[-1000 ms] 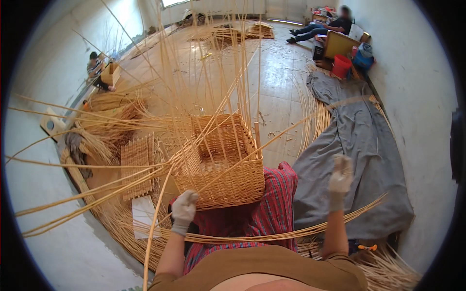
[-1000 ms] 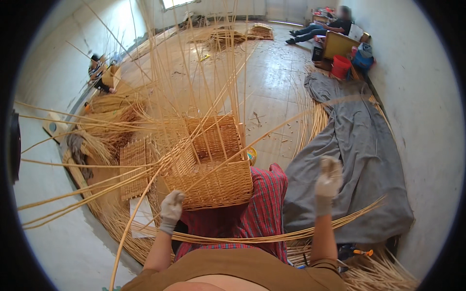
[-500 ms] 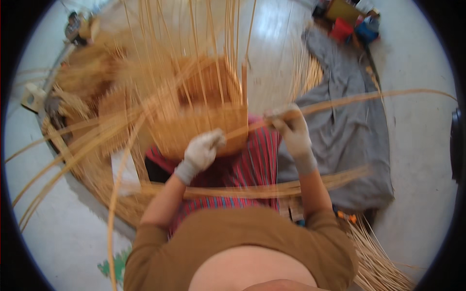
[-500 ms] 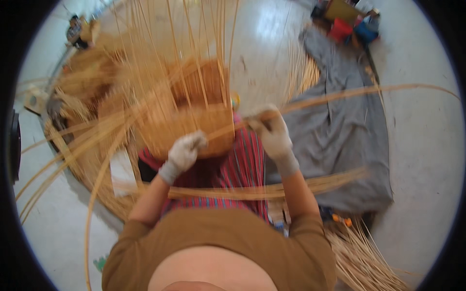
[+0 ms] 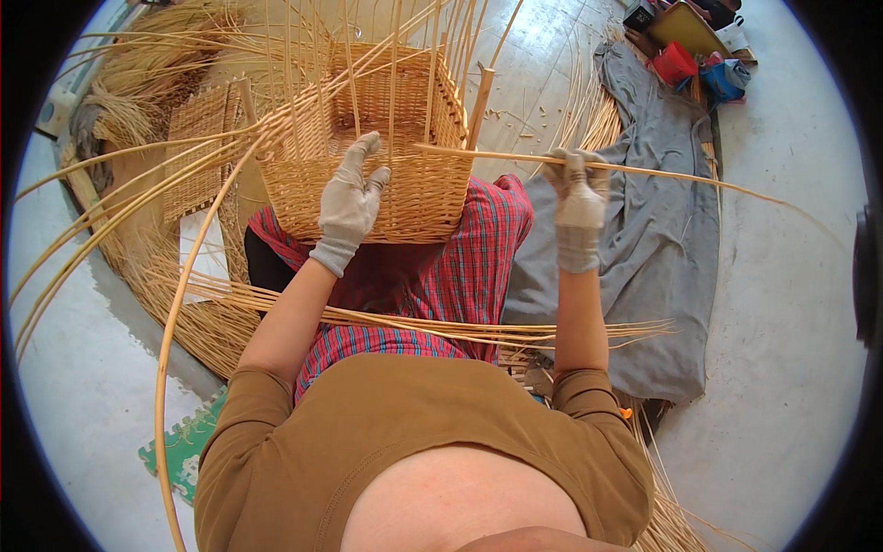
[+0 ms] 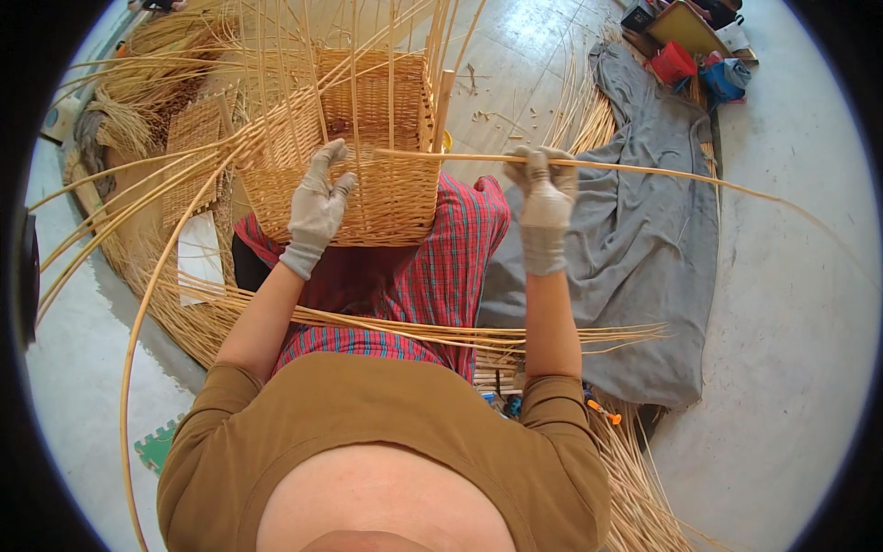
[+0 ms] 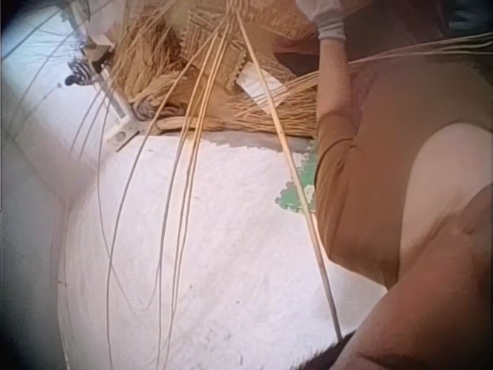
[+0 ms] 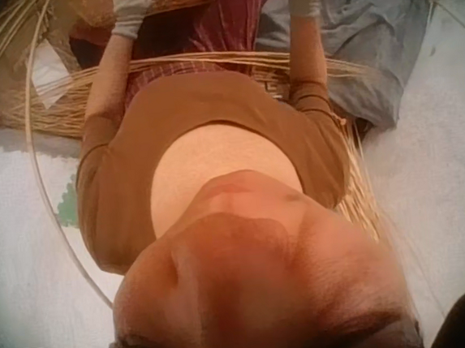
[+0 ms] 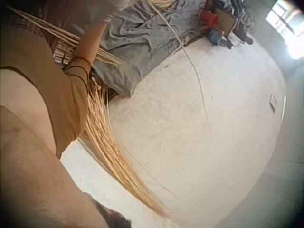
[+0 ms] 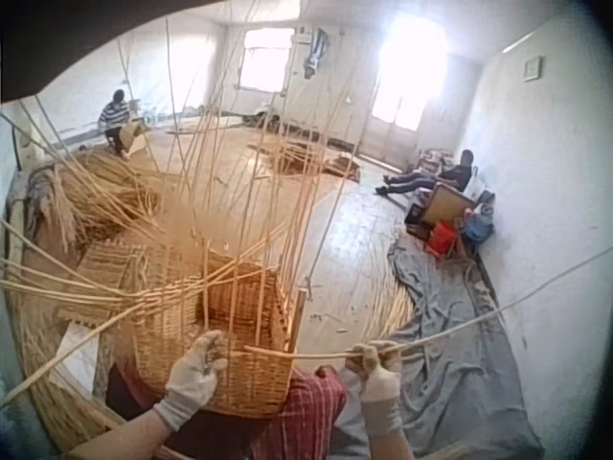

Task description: Weaving a large wicker or willow basket while sitting on the floor.

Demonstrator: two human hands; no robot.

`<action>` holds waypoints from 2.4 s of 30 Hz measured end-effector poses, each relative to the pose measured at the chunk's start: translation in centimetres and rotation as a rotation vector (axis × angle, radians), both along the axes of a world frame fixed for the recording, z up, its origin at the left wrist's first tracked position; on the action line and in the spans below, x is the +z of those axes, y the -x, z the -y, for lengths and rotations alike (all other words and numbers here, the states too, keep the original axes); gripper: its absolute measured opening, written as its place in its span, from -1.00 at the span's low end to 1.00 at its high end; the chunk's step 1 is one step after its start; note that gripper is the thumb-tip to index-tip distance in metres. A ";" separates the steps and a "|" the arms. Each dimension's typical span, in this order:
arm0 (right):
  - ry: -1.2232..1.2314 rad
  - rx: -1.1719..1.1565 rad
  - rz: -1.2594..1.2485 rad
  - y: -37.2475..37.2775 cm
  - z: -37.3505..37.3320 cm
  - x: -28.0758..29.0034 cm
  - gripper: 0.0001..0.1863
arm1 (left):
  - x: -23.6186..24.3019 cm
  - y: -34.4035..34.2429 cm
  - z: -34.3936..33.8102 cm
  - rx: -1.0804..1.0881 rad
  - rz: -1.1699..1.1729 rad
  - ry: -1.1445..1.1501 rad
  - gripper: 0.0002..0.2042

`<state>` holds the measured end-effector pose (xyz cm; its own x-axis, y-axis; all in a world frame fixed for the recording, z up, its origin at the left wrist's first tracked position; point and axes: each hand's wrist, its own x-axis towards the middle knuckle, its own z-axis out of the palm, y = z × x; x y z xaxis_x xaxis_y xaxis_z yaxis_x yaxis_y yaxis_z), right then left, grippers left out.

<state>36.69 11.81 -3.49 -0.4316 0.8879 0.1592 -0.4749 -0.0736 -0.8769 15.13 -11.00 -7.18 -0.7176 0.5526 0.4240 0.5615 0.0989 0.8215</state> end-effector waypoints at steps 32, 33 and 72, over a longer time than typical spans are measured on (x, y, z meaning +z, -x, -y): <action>0.530 -0.070 -0.430 10.0 -4.7 -7.7 -0.70 | 2.2 -0.1 -7.9 -0.286 0.855 0.306 -0.74; 0.483 -0.055 -0.448 10.0 -4.6 -8.7 -0.70 | 2.6 -0.3 -7.3 -0.278 0.816 0.289 -0.74; -0.794 0.183 1.173 11.7 1.4 -0.3 -0.22 | 4.3 7.6 -4.1 -0.181 0.412 -0.356 -0.73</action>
<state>24.99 10.42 -3.81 -0.7559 0.6523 0.0560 0.5043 0.6347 -0.5855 7.50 -6.89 -2.87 -0.7704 0.5563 0.3113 0.1698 -0.2916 0.9413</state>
